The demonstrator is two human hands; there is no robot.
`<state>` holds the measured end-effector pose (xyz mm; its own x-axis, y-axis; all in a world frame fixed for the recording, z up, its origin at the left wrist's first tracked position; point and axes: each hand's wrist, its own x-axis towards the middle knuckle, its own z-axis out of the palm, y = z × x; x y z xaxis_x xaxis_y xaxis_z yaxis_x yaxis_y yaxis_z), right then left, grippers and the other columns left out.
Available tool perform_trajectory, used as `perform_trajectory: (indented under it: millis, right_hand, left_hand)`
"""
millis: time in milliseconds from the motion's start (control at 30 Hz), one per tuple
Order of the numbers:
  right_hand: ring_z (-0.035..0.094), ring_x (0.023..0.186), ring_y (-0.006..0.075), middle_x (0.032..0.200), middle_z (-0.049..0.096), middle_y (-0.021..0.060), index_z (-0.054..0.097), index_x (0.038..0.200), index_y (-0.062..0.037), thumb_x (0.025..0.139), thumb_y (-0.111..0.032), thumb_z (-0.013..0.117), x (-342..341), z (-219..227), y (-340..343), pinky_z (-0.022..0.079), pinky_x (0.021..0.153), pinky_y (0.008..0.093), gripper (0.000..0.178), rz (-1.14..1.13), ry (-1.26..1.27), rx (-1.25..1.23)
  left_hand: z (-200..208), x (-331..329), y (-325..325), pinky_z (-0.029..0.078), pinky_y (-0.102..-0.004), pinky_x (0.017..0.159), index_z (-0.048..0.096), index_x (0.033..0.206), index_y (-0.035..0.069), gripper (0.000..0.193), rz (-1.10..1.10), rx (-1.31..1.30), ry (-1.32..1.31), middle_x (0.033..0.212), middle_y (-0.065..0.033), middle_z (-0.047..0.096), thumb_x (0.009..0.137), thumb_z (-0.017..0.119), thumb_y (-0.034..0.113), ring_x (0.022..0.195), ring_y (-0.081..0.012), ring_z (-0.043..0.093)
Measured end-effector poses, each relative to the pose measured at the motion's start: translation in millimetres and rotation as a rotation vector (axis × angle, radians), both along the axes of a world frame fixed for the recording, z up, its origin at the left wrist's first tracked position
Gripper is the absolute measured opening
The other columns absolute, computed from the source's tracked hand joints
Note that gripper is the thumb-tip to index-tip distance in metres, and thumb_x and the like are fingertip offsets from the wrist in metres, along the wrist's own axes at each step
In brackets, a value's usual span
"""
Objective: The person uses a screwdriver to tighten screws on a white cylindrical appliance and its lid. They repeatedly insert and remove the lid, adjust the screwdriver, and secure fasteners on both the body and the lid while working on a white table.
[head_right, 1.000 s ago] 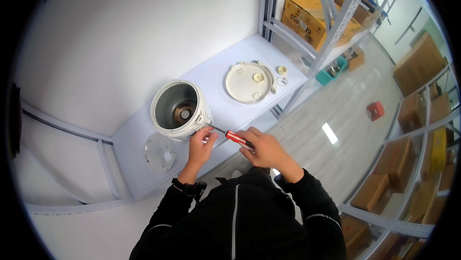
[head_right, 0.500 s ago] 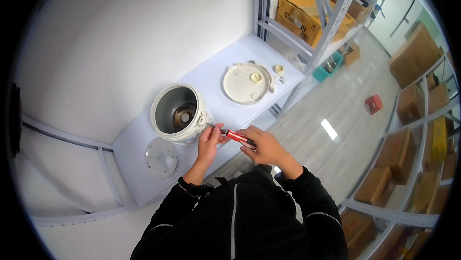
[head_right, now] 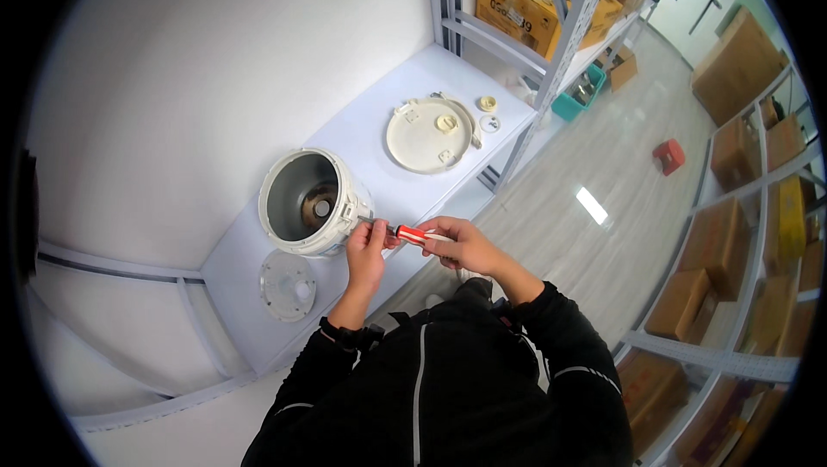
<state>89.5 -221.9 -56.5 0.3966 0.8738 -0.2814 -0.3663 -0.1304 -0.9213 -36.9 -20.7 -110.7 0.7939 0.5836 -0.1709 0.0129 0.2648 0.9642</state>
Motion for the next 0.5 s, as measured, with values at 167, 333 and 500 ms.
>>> perform_trajectory:
  millis: [167,333,500]
  right_hand:
    - [0.052,0.057,0.0058,0.098,0.072,0.0063,0.066,0.137,-0.0048,0.107,-0.022,0.068,6,1,2,0.038,0.051,0.022,0.034,0.022,0.225,0.024]
    - [0.055,0.061,0.0075,0.097,0.073,0.0051,0.066,0.136,-0.0046,0.108,-0.023,0.066,7,8,6,0.041,0.054,0.0237,0.034,0.044,0.1,-0.054]
    - [0.064,0.07,0.0164,0.092,0.075,0.0073,0.069,0.133,-0.0031,0.106,-0.025,0.068,-4,3,10,0.052,0.067,0.0328,0.035,0.002,-0.308,-0.026]
  left_hand:
    - [8,0,1,0.049,-0.0248,0.065,0.065,0.1,0.003,0.025,0.001,0.055,0.038,0.085,-0.0063,0.074,0.111,0.065,0.025,0.072,-0.0103,0.067]
    - [6,-1,2,0.049,-0.0249,0.065,0.065,0.1,0.003,0.025,0.007,0.064,0.039,0.086,-0.0061,0.074,0.111,0.064,0.024,0.073,-0.0104,0.068]
    - [8,0,0,0.051,-0.0249,0.067,0.065,0.1,0.002,0.025,0.023,0.028,0.011,0.087,-0.0063,0.074,0.111,0.064,0.024,0.075,-0.0109,0.07]
